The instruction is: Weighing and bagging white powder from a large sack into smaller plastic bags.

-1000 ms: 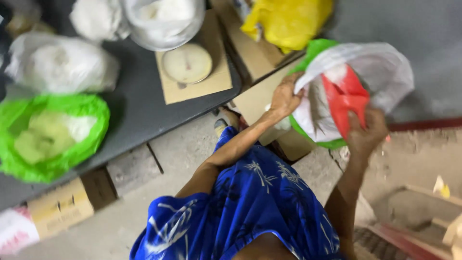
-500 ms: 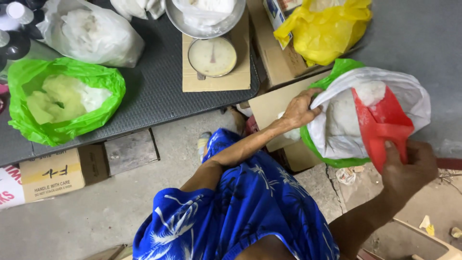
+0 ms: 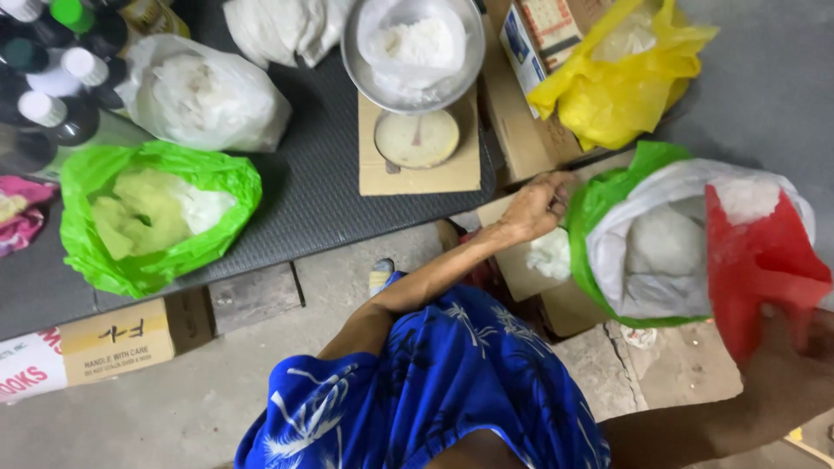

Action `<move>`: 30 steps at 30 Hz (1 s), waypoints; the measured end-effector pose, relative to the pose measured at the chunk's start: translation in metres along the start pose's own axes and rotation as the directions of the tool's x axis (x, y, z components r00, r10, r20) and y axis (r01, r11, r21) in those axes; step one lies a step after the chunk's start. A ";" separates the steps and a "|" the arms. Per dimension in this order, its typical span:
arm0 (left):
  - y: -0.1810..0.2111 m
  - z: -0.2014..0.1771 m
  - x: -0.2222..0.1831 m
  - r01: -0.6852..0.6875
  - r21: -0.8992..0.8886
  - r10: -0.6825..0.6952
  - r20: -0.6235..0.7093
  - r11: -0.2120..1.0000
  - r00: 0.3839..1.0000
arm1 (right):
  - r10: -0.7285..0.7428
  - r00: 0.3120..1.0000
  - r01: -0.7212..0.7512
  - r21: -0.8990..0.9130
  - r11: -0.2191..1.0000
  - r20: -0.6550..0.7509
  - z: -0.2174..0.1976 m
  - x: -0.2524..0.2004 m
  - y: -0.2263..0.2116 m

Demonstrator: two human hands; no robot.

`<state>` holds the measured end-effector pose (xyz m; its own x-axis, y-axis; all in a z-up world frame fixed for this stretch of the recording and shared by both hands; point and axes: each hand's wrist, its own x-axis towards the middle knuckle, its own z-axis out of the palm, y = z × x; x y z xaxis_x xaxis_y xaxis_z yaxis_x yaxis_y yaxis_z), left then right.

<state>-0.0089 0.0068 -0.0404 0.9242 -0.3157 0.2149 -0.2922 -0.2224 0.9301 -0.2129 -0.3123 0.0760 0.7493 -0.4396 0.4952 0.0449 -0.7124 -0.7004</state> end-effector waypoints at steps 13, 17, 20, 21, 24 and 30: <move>0.024 -0.264 -0.002 0.046 0.195 0.097 -0.661 0.980 0.744 | -0.243 0.913 0.207 0.140 0.968 0.329 0.177 0.059 -0.156; 0.004 -0.315 0.011 0.067 0.322 0.174 -0.661 0.944 0.730 | -0.390 0.823 0.315 0.239 0.918 0.413 0.239 0.078 -0.227; -0.014 -0.330 0.027 0.081 0.293 0.117 -0.600 0.952 0.791 | -0.477 0.781 0.427 0.212 0.879 0.403 0.277 0.086 -0.272; -0.027 -0.332 0.035 0.073 0.294 0.122 -0.593 0.953 0.796 | -0.473 0.787 0.426 0.205 0.881 0.396 0.287 0.087 -0.283; -0.047 -0.336 0.050 0.026 0.235 0.111 -0.552 0.972 0.827 | -0.547 0.729 0.571 0.075 0.817 0.410 0.317 0.093 -0.308; -0.042 -0.337 0.063 0.013 -0.237 -0.131 -0.492 0.971 0.861 | -0.591 0.644 0.686 -0.027 0.727 0.486 0.361 0.097 -0.340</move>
<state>0.1447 0.3072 0.0341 0.9548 0.2112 0.2092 -0.2137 -0.0016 0.9769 0.0831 0.0846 0.1766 0.7773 0.4031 0.4830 0.5289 -0.8345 -0.1548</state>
